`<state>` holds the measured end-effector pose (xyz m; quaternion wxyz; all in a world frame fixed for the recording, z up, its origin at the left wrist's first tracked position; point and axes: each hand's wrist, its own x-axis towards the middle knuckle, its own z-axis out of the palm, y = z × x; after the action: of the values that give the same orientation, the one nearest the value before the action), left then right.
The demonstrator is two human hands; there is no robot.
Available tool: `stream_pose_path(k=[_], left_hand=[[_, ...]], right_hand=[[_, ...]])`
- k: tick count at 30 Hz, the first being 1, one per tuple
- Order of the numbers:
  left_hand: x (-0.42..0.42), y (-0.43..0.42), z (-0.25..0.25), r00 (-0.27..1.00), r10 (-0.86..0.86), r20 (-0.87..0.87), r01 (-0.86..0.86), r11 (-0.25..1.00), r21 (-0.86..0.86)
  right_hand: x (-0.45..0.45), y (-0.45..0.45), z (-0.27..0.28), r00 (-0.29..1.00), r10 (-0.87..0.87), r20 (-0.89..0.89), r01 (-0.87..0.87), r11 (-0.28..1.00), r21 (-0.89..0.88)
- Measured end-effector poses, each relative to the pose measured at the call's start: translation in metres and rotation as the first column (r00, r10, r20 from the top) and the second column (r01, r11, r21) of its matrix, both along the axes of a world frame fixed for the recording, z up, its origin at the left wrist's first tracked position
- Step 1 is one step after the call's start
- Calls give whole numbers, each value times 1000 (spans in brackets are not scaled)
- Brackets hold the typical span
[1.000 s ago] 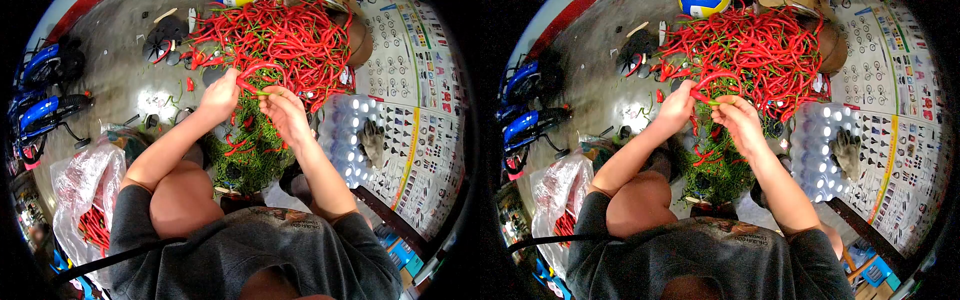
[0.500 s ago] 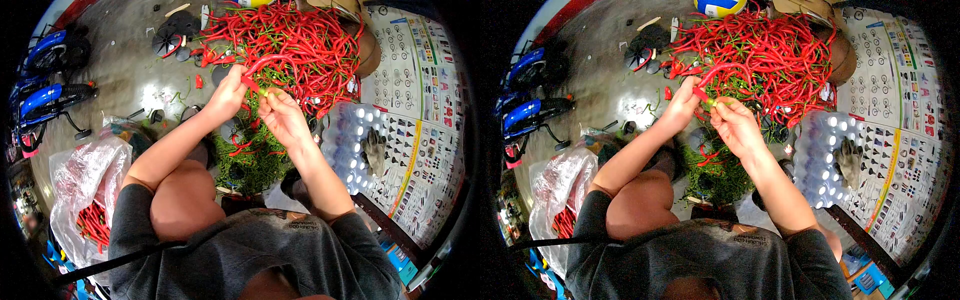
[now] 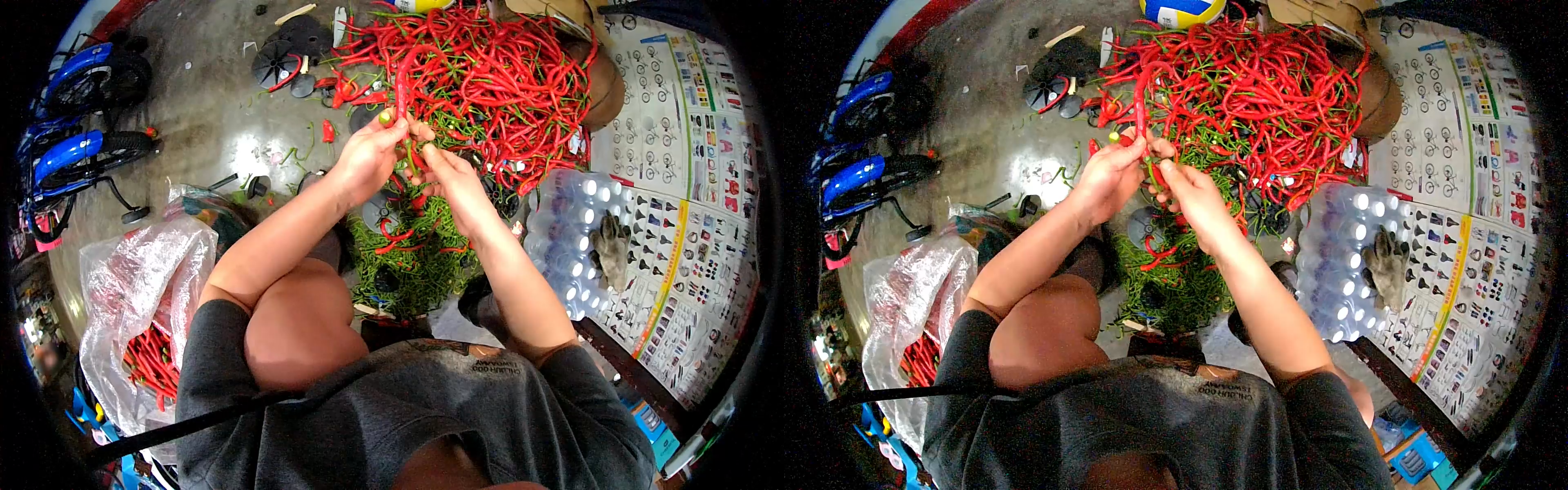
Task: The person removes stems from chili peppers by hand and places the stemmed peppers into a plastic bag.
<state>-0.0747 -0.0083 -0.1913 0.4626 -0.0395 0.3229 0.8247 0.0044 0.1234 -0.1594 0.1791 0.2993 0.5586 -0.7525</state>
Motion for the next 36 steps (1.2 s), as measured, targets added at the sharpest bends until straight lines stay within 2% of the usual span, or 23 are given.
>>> stream_pose_path(k=[1, 2, 3, 4, 6, 7, 10, 11, 12, 14, 16, 18, 19, 20, 22, 23, 26, 27, 28, 30, 32, 34, 36], left_hand=[[1, 1, -6, 994, 9, -108, -14, 999, -46], [3, 1, -10, 977, 11, -212, -30, 996, -90], [5, 1, -10, 985, -21, -170, 1, 994, -112], [8, 2, -8, 986, -20, -168, 1, 994, -113], [12, 4, -3, 988, -23, -153, -5, 983, -183], [12, 4, -13, 972, -20, -233, -26, 981, -191], [8, 2, -5, 985, 57, -164, -82, 985, -152], [8, 2, 2, 986, 75, -149, -112, 959, -259], [5, 1, -1, 986, 76, -147, -112, 959, -260], [-6, -3, -9, 974, 100, -204, -155, 949, -275], [-10, -11, -1, 974, 77, -212, -128, 962, -242], [-13, -16, -1, 995, 1, -104, -27, 971, -240], [-16, -18, -4, 992, -114, -50, 99, 965, -241], [-17, -21, -8, 993, -111, -45, 97, 964, -246], [-19, -30, -14, 968, -237, 86, 251, 934, -253], [-25, -38, -15, 963, -253, 88, 264, 954, -144], [-38, -53, -13, 966, 123, 226, -46, 946, -320], [-39, -61, -16, 965, 129, 227, -49, 944, -325], [-39, -68, -20, 962, 171, 210, -92, 935, -342], [-41, -79, -29, 959, 213, 187, -134, 922, -364], [-37, -87, -35, 981, 128, 148, -69, 933, -352], [-34, -91, -35, 981, 112, 156, -53, 938, -343], [-30, -96, -30, 989, 141, 35, -100, 833, -544]], right_hand=[[-1, -2, -4, 1000, 3, -1, -3, 1000, -3], [0, -5, -12, 990, 18, -138, 5, 986, 167], [1, -6, -18, 962, 55, -268, 38, 943, 330], [0, -7, -21, 962, 55, -266, 37, 944, 329], [-1, -7, -25, 912, 272, -307, 32, 700, 714], [-2, -8, -25, 920, 231, -318, 60, 717, 694], [-4, -9, -29, 879, 197, -433, 197, 677, 709], [-3, -9, -30, 867, 219, -447, 211, 652, 728], [-3, -9, -29, 868, 220, -446, 209, 653, 728], [-2, -10, -21, 839, 370, -398, 142, 558, 818], [-3, -9, -17, 769, 446, -458, 140, 582, 801], [-4, -7, -17, 613, 582, -535, 151, 579, 801], [-5, -6, -17, 523, 650, -551, 132, 577, 806], [-5, -8, -16, 523, 649, -552, 127, 582, 803], [-5, -12, -14, 469, 679, -564, 17, 632, 775], [-6, -8, -21, 551, 634, -543, -14, 657, 753], [-10, 8, -59, 847, 267, -459, 89, 781, 618], [-9, 16, -86, 873, 323, -365, 45, 691, 721], [-11, 18, -110, 875, 457, -158, -128, 533, 836], [-8, 4, -138, 767, 619, 172, -469, 357, 808], [-9, -18, -156, 624, 652, 431, -639, 108, 762], [2, -28, -186, 620, 614, 488, -620, 2, 785], [4, -29, -201, 674, 611, 415, -562, 59, 825]])
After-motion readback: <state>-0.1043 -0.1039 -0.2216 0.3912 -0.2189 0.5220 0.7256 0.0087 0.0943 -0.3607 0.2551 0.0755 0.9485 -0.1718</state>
